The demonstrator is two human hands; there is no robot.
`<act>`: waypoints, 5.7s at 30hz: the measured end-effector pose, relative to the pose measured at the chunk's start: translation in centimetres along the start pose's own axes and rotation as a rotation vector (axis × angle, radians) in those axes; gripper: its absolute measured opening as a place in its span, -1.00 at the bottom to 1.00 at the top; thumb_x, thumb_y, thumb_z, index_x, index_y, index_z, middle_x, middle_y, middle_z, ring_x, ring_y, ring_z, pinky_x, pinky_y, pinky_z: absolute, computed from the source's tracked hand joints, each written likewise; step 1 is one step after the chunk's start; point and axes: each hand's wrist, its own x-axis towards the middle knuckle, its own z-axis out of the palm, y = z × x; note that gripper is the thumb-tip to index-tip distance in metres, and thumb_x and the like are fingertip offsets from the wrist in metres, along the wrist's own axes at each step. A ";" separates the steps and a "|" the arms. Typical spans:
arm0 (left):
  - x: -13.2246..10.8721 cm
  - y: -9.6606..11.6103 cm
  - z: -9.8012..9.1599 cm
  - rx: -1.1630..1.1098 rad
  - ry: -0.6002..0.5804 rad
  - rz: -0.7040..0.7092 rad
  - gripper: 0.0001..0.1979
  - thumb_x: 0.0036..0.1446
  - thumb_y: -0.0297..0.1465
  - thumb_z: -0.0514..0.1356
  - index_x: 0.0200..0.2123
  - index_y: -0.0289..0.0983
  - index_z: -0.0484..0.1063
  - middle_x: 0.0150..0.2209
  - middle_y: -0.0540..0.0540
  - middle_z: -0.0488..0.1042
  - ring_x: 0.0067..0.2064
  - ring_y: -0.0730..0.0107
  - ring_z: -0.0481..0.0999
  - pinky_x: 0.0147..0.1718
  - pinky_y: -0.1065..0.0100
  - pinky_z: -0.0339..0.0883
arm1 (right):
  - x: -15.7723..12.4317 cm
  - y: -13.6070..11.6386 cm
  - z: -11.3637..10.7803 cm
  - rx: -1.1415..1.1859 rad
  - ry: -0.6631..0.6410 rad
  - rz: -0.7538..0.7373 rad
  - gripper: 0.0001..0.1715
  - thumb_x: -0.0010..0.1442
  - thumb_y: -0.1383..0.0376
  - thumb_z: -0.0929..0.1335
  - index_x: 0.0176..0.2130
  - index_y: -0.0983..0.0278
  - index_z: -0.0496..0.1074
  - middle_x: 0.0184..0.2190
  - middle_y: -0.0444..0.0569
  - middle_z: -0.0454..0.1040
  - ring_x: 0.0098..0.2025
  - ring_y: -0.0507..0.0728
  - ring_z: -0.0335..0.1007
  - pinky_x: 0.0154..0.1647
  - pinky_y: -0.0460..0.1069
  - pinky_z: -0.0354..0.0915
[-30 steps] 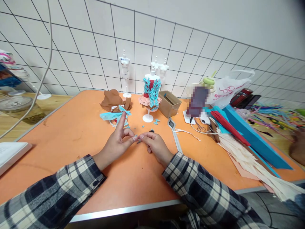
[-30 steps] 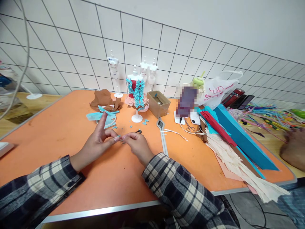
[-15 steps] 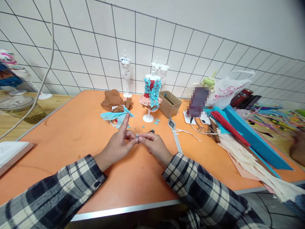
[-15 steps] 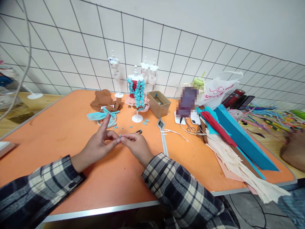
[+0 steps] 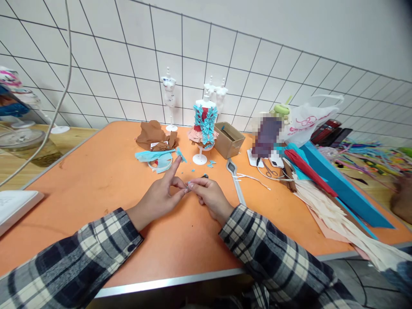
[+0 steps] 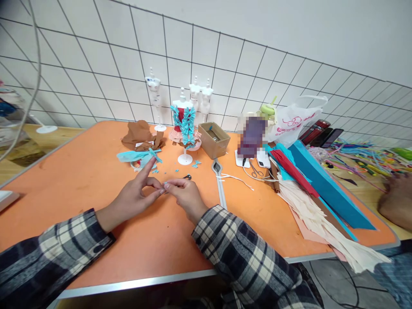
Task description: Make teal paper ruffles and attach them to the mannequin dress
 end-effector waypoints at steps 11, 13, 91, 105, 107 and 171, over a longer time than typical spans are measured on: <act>1.0 -0.4 -0.9 0.013 0.225 -0.151 -0.69 0.16 -0.16 0.16 -0.17 -0.26 0.48 -0.14 -0.15 0.52 -0.08 0.18 0.48 -0.05 0.20 0.36 | 0.7 -0.7 -1.3 -0.137 -0.063 -0.161 -0.73 0.02 0.13 0.40 -0.33 0.27 0.43 -0.40 -0.07 0.53 -0.55 -0.05 0.23 -0.69 -0.18 0.12; 0.9 -0.6 -0.7 0.001 0.145 -0.201 -0.71 0.17 -0.18 0.14 -0.19 -0.25 0.50 -0.23 -0.12 0.58 -0.16 0.20 0.54 -0.09 0.21 0.38 | 0.6 -0.8 -1.0 -0.194 -0.103 -0.211 -0.74 0.06 0.15 0.39 -0.28 0.26 0.44 -0.43 -0.08 0.52 -0.55 -0.04 0.25 -0.67 -0.17 0.11; 0.7 1.5 0.0 -0.227 0.112 -0.306 -0.63 -0.05 -0.09 0.33 -0.35 -0.29 0.56 -0.37 -0.11 0.62 -0.35 0.26 0.58 -0.33 0.32 0.44 | 0.0 -0.6 -0.6 -0.164 -0.029 -0.220 -0.52 0.02 0.30 0.40 -0.07 0.19 0.20 -0.52 -0.28 0.42 -0.64 -0.08 0.23 -0.63 -0.17 0.18; 0.9 0.3 -1.0 -0.087 0.030 0.114 -0.82 0.19 -0.31 0.21 -0.34 -0.26 0.58 -0.34 -0.10 0.60 -0.29 0.34 0.56 -0.26 0.37 0.41 | 0.7 -0.4 -1.3 -0.289 -0.088 -0.284 -0.64 0.04 0.31 0.41 -0.13 0.23 0.33 -0.43 -0.18 0.48 -0.44 -0.01 0.40 -0.44 -0.11 0.31; 0.9 0.0 -1.6 0.071 -0.004 0.300 -0.82 0.23 -0.37 0.17 -0.30 -0.24 0.58 -0.29 -0.11 0.60 -0.26 0.35 0.56 -0.25 0.37 0.40 | 0.9 -0.4 -1.7 -0.354 -0.097 -0.342 -0.69 0.06 0.32 0.40 -0.14 0.24 0.37 -0.39 -0.13 0.49 -0.37 0.01 0.43 -0.33 -0.08 0.34; 0.7 -0.2 -1.3 0.215 -0.018 0.024 -0.78 0.11 -0.22 0.20 -0.38 -0.20 0.59 -0.40 -0.03 0.62 -0.36 0.34 0.56 -0.31 0.38 0.37 | 0.6 -0.4 -2.4 -0.347 -0.209 -0.199 -0.78 0.08 0.18 0.43 -0.29 0.26 0.49 -0.44 -0.13 0.48 -0.47 -0.02 0.38 -0.42 -0.09 0.38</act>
